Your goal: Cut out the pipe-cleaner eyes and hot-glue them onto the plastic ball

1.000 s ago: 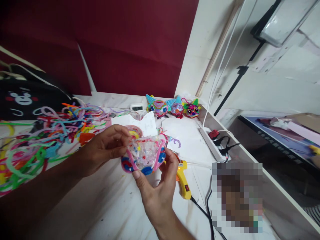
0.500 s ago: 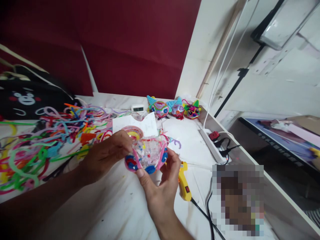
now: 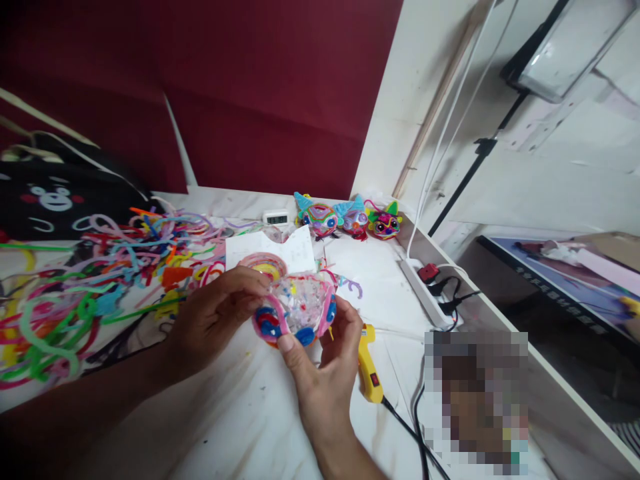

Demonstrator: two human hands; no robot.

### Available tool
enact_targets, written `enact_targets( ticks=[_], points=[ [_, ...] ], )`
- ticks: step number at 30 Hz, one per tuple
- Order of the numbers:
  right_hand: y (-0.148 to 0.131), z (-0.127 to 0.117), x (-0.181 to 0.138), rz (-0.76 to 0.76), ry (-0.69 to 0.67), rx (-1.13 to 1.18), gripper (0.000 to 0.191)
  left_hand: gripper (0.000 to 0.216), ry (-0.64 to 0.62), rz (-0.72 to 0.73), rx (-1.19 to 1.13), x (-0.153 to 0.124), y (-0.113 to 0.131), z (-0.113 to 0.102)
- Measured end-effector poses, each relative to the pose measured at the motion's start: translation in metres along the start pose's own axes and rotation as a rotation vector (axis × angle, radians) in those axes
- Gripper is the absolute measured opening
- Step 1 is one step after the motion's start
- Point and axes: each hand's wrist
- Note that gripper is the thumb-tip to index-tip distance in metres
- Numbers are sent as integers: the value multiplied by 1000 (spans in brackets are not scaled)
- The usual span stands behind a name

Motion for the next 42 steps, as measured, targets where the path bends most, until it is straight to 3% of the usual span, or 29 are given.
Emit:
enact_targets(
  ticks=[19,26,31,42],
  points=[
    [2,-2,2,15,-10,17,68,37,-71,272,335,-6,0,-2],
    [2,-2,1,-8,-9,12,67,48,-168,206,308,-10,6,-3],
    [3,-2,1,22,-5,18,69,56,-141,233,304,-16,2,8],
    [5,-1,0,21,15,13,69,59,-79,120,282,-27,0,25]
  ],
)
Point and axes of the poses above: each hand's wrist, its own x-axis towards the middle knuckle, its own z-axis out of the palm, y = z × x, and after that the axes turned 5 degrees about -y, right-handed
